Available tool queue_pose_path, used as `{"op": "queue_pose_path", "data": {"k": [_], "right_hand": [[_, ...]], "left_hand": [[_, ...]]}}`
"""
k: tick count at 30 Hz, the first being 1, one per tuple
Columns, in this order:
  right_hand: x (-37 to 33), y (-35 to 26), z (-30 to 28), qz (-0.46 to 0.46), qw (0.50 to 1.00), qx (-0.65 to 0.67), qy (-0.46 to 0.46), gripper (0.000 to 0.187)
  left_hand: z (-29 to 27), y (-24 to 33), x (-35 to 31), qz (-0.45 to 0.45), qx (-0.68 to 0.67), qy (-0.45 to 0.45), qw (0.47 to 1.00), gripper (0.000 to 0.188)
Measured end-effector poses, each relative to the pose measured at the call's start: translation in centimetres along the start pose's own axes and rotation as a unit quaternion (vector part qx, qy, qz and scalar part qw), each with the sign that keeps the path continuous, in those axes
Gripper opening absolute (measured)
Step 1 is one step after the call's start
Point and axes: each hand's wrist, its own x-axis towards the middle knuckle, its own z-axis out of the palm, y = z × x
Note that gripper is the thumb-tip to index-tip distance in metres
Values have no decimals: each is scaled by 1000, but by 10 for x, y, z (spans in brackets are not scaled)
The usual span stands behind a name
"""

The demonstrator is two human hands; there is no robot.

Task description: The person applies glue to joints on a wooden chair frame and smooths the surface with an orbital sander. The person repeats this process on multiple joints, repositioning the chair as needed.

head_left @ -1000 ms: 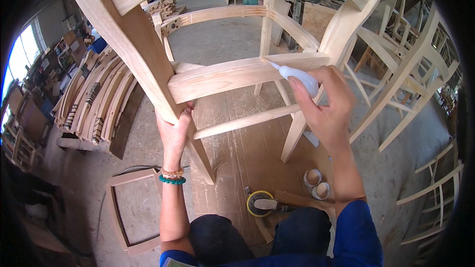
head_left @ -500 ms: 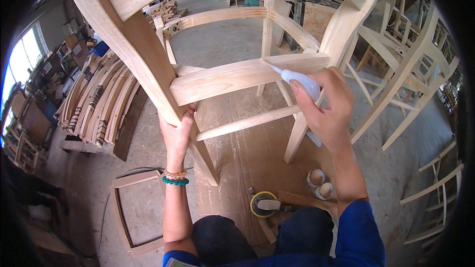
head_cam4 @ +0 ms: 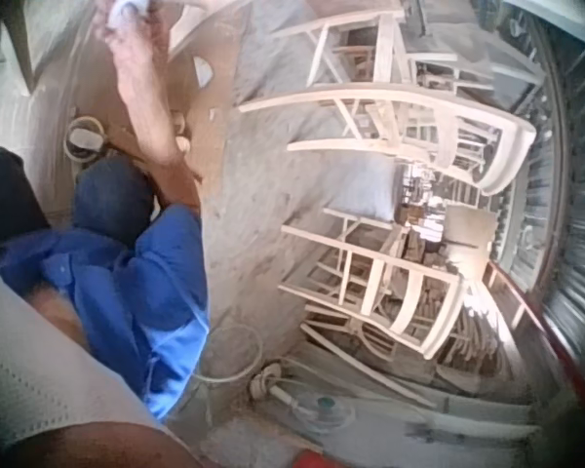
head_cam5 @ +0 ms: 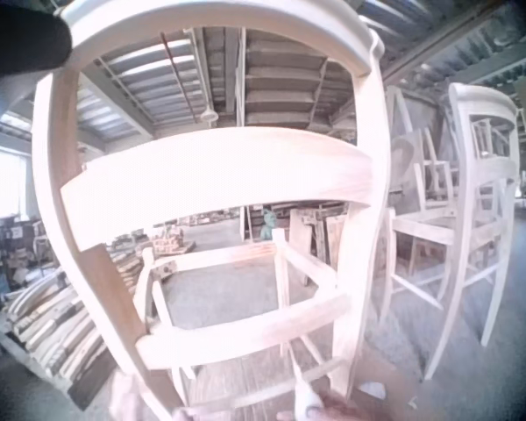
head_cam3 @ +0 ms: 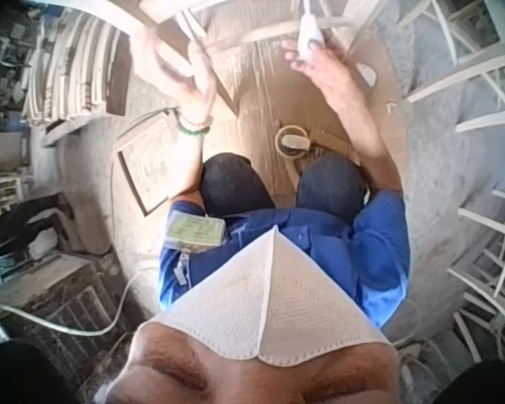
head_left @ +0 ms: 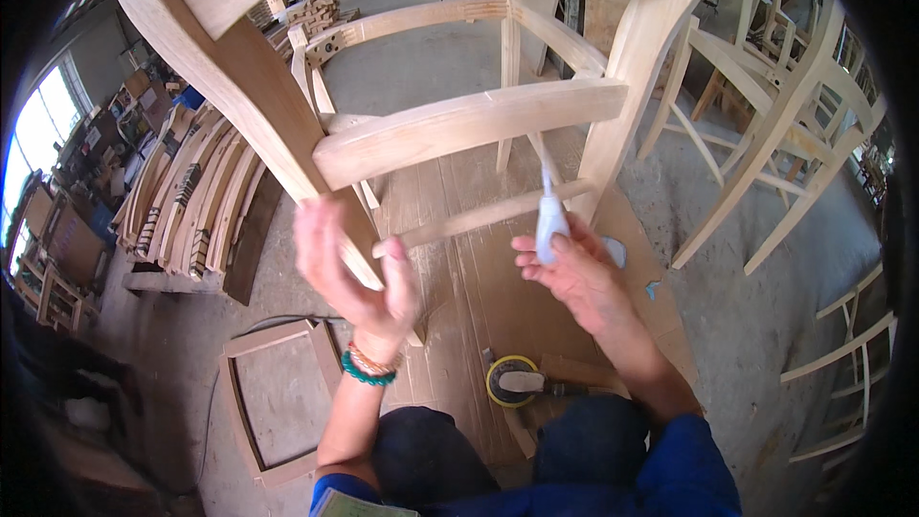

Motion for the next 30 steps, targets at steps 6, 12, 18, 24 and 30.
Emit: {"op": "queue_pose_path", "data": {"k": [6, 12, 18, 24, 30], "right_hand": [[-4, 41, 3, 129, 971, 158, -126, 27], [-5, 34, 6, 12, 981, -166, -95, 23], [7, -18, 15, -399, 697, -593, 59, 18], [12, -27, 17, -470, 577, -668, -2, 30], [10, -23, 11, -472, 533, -701, -37, 29]], "left_hand": [[13, 51, -6, -454, -490, -248, 701, 37], [15, 34, -21, -450, -538, -310, 642, 32], [16, 30, -32, -409, -429, -352, 724, 18], [15, 31, -37, -351, -374, -400, 760, 17], [10, 32, -28, -332, -373, -448, 742, 20]]}}
